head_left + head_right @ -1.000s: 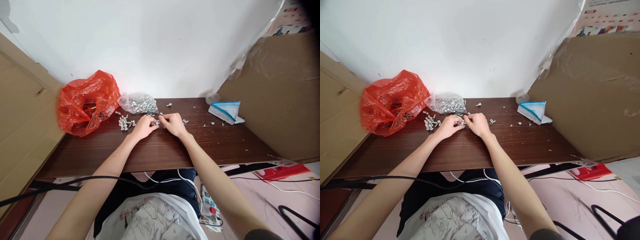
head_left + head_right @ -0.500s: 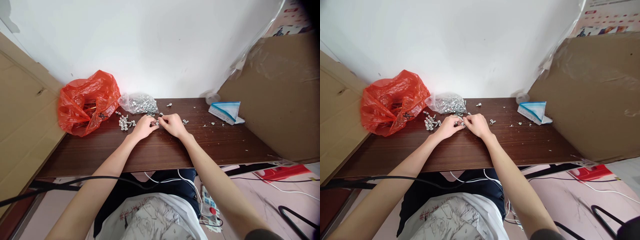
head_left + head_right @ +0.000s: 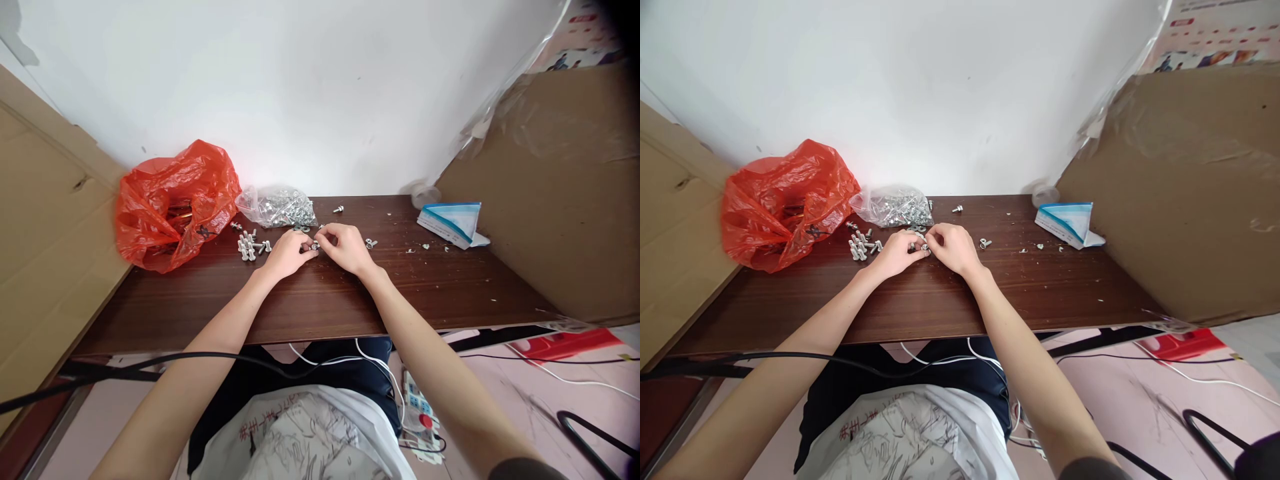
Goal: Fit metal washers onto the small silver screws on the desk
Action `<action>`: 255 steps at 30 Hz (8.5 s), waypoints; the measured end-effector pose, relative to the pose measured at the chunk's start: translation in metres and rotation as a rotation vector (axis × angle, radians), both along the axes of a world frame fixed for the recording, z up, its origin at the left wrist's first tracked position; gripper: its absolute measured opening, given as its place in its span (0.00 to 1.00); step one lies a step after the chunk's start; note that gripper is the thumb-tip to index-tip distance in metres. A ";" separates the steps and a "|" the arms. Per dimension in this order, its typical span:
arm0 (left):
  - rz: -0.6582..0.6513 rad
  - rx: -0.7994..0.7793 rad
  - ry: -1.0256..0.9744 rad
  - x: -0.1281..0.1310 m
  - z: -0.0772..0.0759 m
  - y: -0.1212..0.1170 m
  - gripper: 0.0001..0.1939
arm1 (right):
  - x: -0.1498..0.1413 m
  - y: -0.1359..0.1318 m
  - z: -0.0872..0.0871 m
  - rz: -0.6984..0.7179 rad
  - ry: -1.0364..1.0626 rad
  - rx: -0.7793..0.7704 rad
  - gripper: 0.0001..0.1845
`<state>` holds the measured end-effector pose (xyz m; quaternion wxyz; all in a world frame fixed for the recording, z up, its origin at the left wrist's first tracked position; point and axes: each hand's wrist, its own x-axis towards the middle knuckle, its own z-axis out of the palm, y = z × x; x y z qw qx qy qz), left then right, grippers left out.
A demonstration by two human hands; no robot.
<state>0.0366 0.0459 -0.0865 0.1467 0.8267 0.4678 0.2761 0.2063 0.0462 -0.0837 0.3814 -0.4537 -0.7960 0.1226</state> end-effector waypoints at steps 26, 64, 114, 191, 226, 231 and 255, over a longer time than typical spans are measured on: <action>-0.007 0.025 -0.001 -0.001 0.000 -0.001 0.08 | 0.010 0.003 0.000 0.207 0.048 -0.151 0.07; -0.005 0.010 -0.005 0.000 0.000 -0.001 0.07 | 0.008 0.003 -0.001 0.123 -0.014 -0.105 0.09; 0.001 0.002 0.007 0.000 -0.001 -0.001 0.06 | 0.007 0.005 -0.004 0.106 -0.063 -0.092 0.08; 0.085 0.068 0.073 0.003 0.001 -0.005 0.12 | 0.008 0.000 0.001 0.162 -0.030 -0.092 0.08; 0.087 0.020 0.010 0.002 -0.002 -0.003 0.10 | 0.000 0.001 -0.004 0.132 -0.140 -0.129 0.10; 0.095 0.016 0.010 0.002 -0.001 -0.005 0.09 | -0.002 -0.001 -0.004 0.100 -0.177 -0.144 0.11; 0.118 -0.002 0.009 0.002 0.000 -0.005 0.09 | -0.003 -0.001 -0.004 0.103 -0.141 -0.146 0.10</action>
